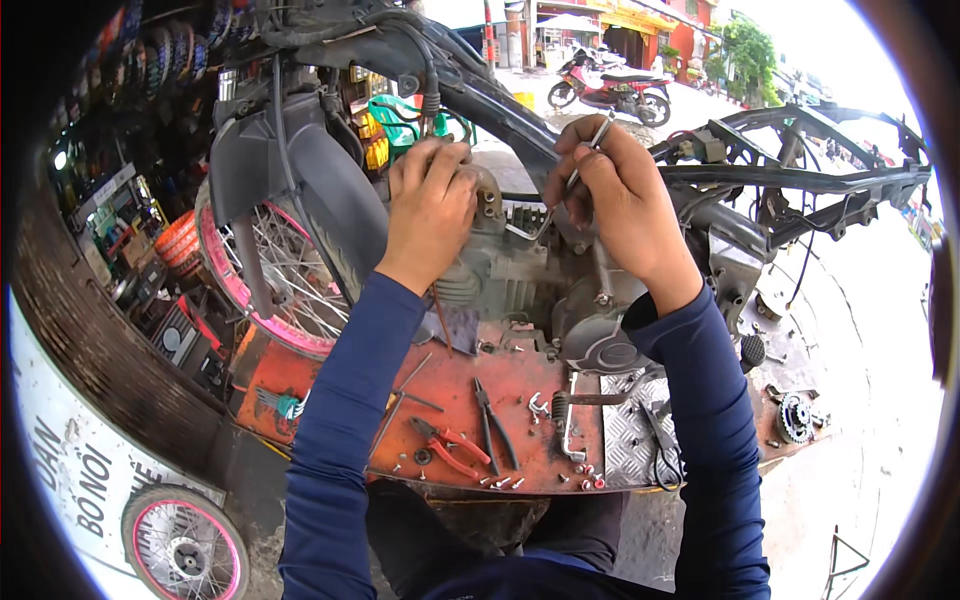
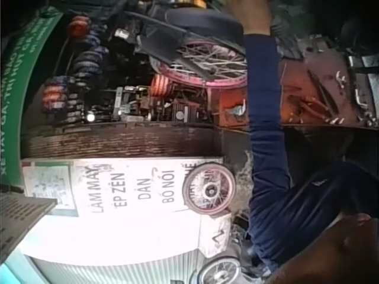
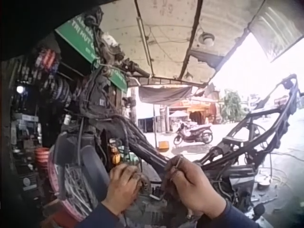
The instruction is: Replacing or repairing components on a motorcycle engine and frame.
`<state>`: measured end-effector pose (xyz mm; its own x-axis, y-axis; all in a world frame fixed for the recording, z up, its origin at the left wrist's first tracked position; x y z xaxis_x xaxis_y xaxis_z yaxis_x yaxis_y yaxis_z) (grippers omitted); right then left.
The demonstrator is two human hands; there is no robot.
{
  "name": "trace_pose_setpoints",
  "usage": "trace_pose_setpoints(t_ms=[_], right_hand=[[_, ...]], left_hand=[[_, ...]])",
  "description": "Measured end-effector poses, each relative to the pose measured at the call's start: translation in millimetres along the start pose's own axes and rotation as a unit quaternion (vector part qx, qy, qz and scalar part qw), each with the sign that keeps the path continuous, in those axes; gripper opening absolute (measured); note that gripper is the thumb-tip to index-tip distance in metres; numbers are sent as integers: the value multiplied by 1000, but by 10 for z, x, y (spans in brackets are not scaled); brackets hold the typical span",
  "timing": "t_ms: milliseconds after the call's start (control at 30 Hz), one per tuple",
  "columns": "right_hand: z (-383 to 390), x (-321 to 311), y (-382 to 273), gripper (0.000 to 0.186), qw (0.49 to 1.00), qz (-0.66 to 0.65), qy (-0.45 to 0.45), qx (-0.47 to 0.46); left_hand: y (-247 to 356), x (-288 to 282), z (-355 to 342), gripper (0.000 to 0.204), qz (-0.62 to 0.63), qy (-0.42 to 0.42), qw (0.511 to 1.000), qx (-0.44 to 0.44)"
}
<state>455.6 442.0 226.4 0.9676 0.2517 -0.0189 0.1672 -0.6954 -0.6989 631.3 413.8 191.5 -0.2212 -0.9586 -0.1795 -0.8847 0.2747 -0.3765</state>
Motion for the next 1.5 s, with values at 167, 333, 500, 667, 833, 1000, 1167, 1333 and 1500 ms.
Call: trace_pose_setpoints(t_ms=[167, 333, 500, 667, 833, 1000, 1167, 1333, 1500], right_hand=[[-92, -28, 23, 18, 999, 26, 6, 46], [-14, 48, 44, 17, 992, 38, -44, 113], [125, 150, 49, 19, 980, 35, -113, 162], [289, 162, 116, 26, 963, -135, -88, 214], [579, 515, 326, 34, 813, -561, -1, 155], [828, 871, 640, 29, 812, -500, -30, 300], [425, 562, 213, 18, 915, 394, -69, -45], [-205, 706, 367, 17, 778, 565, -121, -245], [-283, 701, 523, 11, 779, 557, -104, -267]], left_hand=[[-15, -18, 0, 26, 9, 3, 1000, -9], [4, -9, 6, 27, -15, 7, 1000, 18], [-34, -46, -18, 27, 38, -9, 999, -32], [16, -552, 334, 47, 190, 38, 973, -125], [443, -536, 835, 59, 761, 84, 525, -372], [220, -571, 926, 42, 728, 160, 471, -472], [-300, -590, 958, 30, 690, 99, 541, -471], [-511, -143, 911, 28, 432, -57, 758, -485], [-551, 92, 786, 50, 289, -70, 856, -422]])
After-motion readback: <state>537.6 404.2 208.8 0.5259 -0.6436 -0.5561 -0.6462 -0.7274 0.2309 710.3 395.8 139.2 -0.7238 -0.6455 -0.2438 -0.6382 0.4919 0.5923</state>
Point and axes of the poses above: each hand's wrist, its own z-axis away from the middle knuckle, its own x-axis out of the palm, y = z × x, the point moved 6 cm from there along -z, towards the middle knuckle, and after that the axes turned 15 degrees about -z, right-handed, at the moved point
